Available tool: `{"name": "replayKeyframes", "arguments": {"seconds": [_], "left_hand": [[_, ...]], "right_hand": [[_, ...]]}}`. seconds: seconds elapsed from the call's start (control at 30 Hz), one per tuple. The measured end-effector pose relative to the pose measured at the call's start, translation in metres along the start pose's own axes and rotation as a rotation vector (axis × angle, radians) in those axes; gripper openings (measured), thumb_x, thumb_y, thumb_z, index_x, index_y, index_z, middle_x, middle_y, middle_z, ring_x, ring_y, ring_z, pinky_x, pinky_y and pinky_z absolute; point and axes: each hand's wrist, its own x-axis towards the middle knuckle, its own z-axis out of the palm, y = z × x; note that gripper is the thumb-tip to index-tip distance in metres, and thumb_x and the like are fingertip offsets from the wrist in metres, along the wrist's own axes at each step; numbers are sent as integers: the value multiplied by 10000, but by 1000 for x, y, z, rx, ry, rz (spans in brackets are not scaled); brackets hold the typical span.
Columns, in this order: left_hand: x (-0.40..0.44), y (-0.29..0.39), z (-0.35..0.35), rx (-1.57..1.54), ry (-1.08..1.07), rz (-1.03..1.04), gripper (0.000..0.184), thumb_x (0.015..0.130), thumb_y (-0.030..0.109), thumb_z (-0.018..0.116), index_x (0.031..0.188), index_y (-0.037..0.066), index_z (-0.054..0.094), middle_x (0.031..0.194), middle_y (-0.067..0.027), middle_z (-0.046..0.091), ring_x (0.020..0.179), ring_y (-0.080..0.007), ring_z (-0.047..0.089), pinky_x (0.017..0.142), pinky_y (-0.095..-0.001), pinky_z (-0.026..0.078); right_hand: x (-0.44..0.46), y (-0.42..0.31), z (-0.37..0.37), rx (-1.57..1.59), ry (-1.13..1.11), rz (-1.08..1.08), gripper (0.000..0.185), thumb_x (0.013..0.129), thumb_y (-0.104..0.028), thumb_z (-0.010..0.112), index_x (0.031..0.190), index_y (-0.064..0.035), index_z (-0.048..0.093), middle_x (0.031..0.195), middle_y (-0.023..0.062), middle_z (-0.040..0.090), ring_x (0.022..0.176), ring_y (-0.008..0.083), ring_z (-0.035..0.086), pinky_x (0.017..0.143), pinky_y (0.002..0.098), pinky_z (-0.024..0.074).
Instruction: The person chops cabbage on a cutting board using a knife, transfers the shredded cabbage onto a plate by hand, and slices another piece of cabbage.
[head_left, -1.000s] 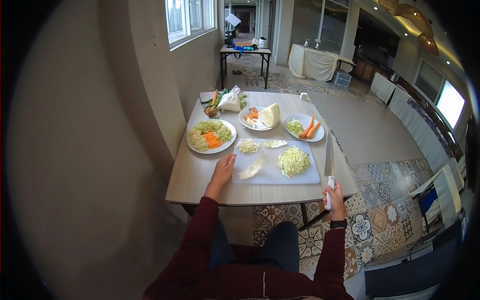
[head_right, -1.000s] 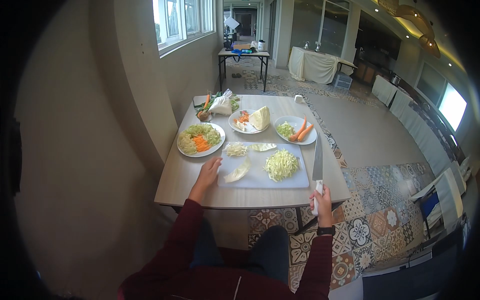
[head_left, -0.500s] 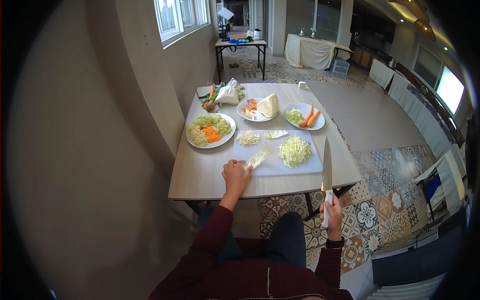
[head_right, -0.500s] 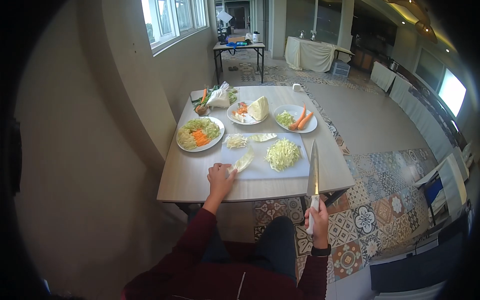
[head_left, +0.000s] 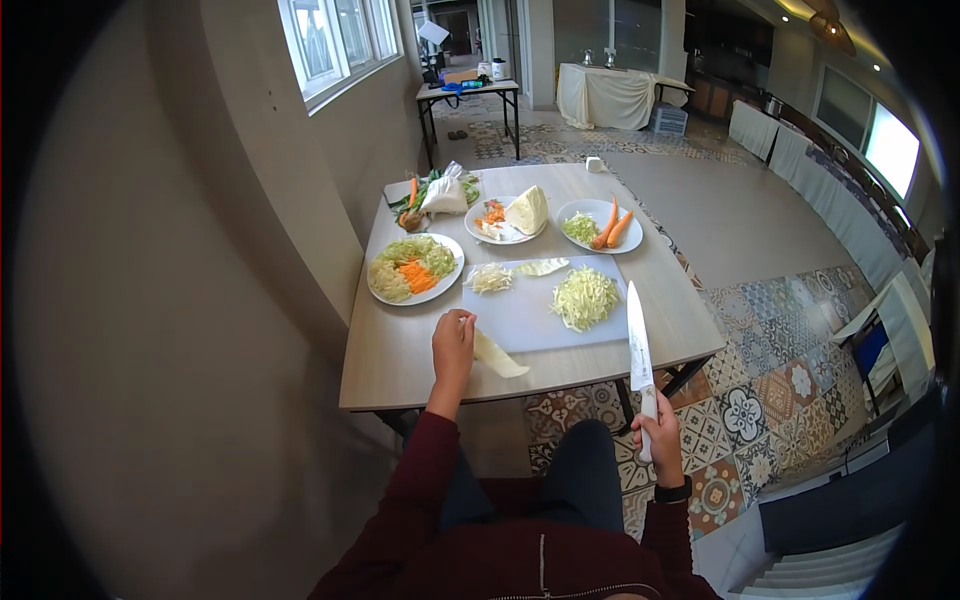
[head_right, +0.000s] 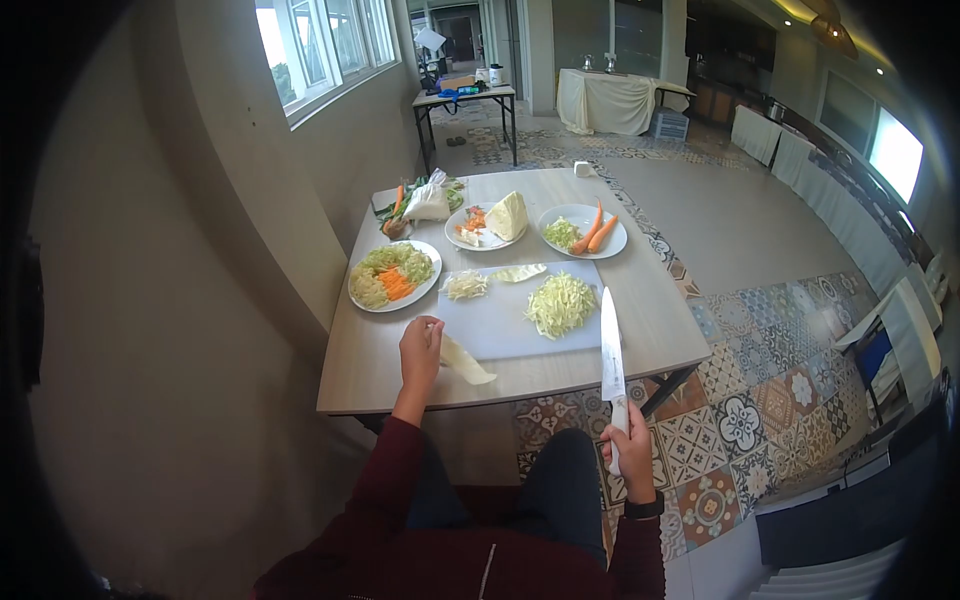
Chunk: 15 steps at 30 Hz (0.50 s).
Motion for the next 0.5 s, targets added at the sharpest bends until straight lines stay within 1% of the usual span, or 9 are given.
{"name": "replayKeyframes", "arguments": {"seconds": [0.1,0.13,0.2,0.23,0.3,0.33,0.43,0.47,0.5], "left_hand": [[12,-6,14,-7,99,-39,183,927,179,651,928,-1,620,845,-176,629,773,-312,610,721,-410,485],[19,-7,19,-37,106,-78,183,928,176,649,925,-4,617,841,-181,623,777,-322,608,724,-413,483],[32,-10,30,-96,122,-162,182,929,168,644,918,-11,611,832,-190,610,786,-343,605,730,-420,478],[35,-15,38,-74,98,-163,184,927,167,646,913,-13,608,837,-191,608,797,-345,604,738,-424,477],[38,-20,49,-26,68,-171,188,923,163,650,903,-17,602,846,-193,604,818,-349,604,754,-434,475],[35,-21,51,35,40,-181,206,900,173,680,920,-14,595,900,-182,618,859,-338,610,784,-438,480],[25,-40,64,23,94,-115,248,875,183,711,1000,6,592,989,-190,626,893,-347,613,815,-444,479],[19,-50,70,17,158,-32,371,849,192,739,1137,30,571,1044,-201,617,876,-333,618,808,-413,498],[16,-49,69,-23,157,-73,404,842,181,740,1172,36,559,1052,-201,613,866,-319,618,799,-402,503]], "right_hand": [[7,-4,4,-47,-6,-58,605,882,-14,546,1462,-56,379,774,48,606,537,67,522,459,207,438],[12,-5,2,-85,36,-74,595,867,-16,564,1441,-71,418,781,31,604,557,47,512,462,202,428],[34,-15,-5,-280,146,-122,568,861,-15,559,1417,-60,451,839,79,647,619,126,591,528,247,481],[46,-18,-10,-379,195,-144,556,857,-15,556,1404,-55,467,868,102,668,650,166,631,561,270,508],[78,-19,-22,-674,274,-329,544,845,-13,555,1384,-44,488,989,161,680,822,271,665,714,330,529],[94,-18,-28,-820,311,-430,538,840,-12,555,1374,-38,499,1050,190,686,908,324,682,791,361,539],[133,-18,-48,-910,233,-565,555,831,-11,558,1381,-28,490,1217,243,624,1144,392,593,991,411,452],[143,-18,-55,-975,215,-602,562,831,-32,592,1385,-80,506,1217,201,625,1145,361,586,990,422,448],[148,-20,-60,-1029,198,-571,560,833,-43,603,1383,-101,513,1208,188,627,1139,357,585,981,420,452]]}}
